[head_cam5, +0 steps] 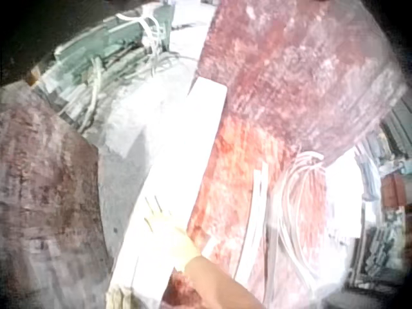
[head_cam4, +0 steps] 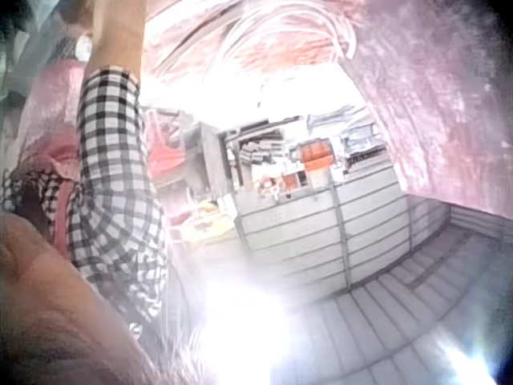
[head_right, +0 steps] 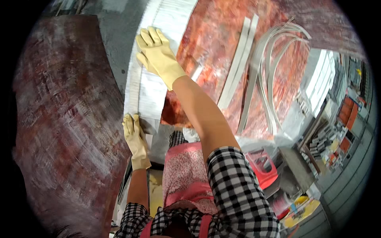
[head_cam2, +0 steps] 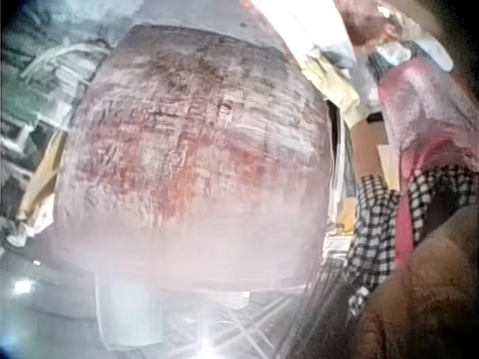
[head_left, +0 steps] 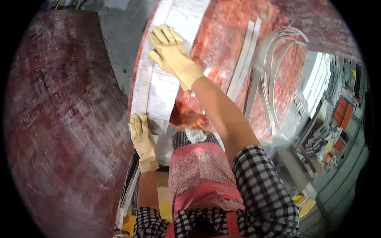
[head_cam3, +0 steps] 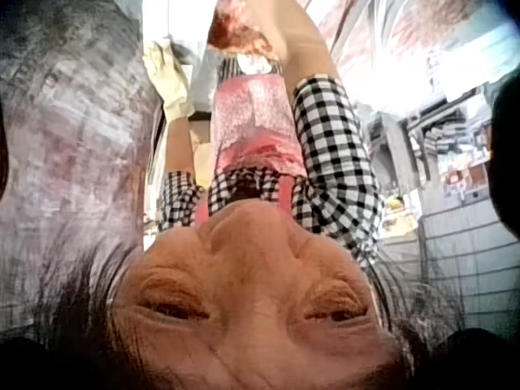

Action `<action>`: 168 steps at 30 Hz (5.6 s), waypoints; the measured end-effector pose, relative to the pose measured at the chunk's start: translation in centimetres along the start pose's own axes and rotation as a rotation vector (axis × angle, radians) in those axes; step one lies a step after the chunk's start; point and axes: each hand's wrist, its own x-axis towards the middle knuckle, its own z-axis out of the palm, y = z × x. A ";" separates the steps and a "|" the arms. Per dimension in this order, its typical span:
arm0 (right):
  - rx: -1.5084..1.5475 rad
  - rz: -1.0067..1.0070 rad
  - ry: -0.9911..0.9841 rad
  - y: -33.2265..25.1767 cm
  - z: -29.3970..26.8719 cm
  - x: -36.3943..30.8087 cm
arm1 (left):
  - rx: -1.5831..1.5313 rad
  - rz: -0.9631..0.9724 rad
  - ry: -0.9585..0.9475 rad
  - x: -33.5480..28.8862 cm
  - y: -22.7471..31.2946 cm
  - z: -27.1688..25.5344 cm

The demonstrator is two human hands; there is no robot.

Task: The person picks up white plastic sheets from a conveyor belt and stacks them on a nearby table. They handle the sheets one at a time, aligning them before placing them in a growing pile.

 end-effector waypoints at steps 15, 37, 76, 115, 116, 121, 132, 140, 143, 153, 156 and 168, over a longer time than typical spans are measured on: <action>0.445 1.620 -0.189 12.6 -0.6 -38.7 | -0.396 0.058 -0.104 -3.3 10.2 -0.1; 0.144 1.414 -0.383 12.1 2.3 -36.9 | -0.613 -0.154 -0.402 -6.5 17.2 7.8; 1.005 1.251 -0.223 4.6 -10.6 -38.0 | -1.173 -0.443 -0.742 -3.1 24.9 14.7; 2.022 0.724 0.438 0.4 -19.1 -8.5 | -1.420 -0.592 -0.548 -3.1 9.1 -12.5; 2.037 0.736 0.423 1.3 -19.5 -6.5 | -1.402 -0.529 -0.588 -1.4 8.8 -12.8; 1.906 0.660 0.312 6.4 -20.6 3.8 | -1.309 -0.660 -0.275 7.5 13.0 -12.0; 1.850 0.621 0.213 22.3 -15.4 18.9 | -1.330 -0.679 -0.138 30.7 18.5 -6.3; 1.632 1.179 0.102 19.2 -10.7 12.4 | -1.409 -0.599 -0.246 33.5 15.8 -2.1; 1.620 1.218 -0.106 17.6 -10.8 10.7 | -1.209 -0.691 -0.289 34.3 15.4 -2.5; 1.900 1.223 -0.017 16.3 -9.0 8.8 | -1.155 -0.635 -0.036 30.4 16.1 -7.8; 1.948 1.132 -0.005 17.6 -9.1 9.1 | -1.074 -0.708 -0.029 26.2 15.2 -8.7; 1.410 1.319 -0.189 18.6 -8.8 10.1 | -1.433 -0.891 -0.049 7.4 11.6 -7.5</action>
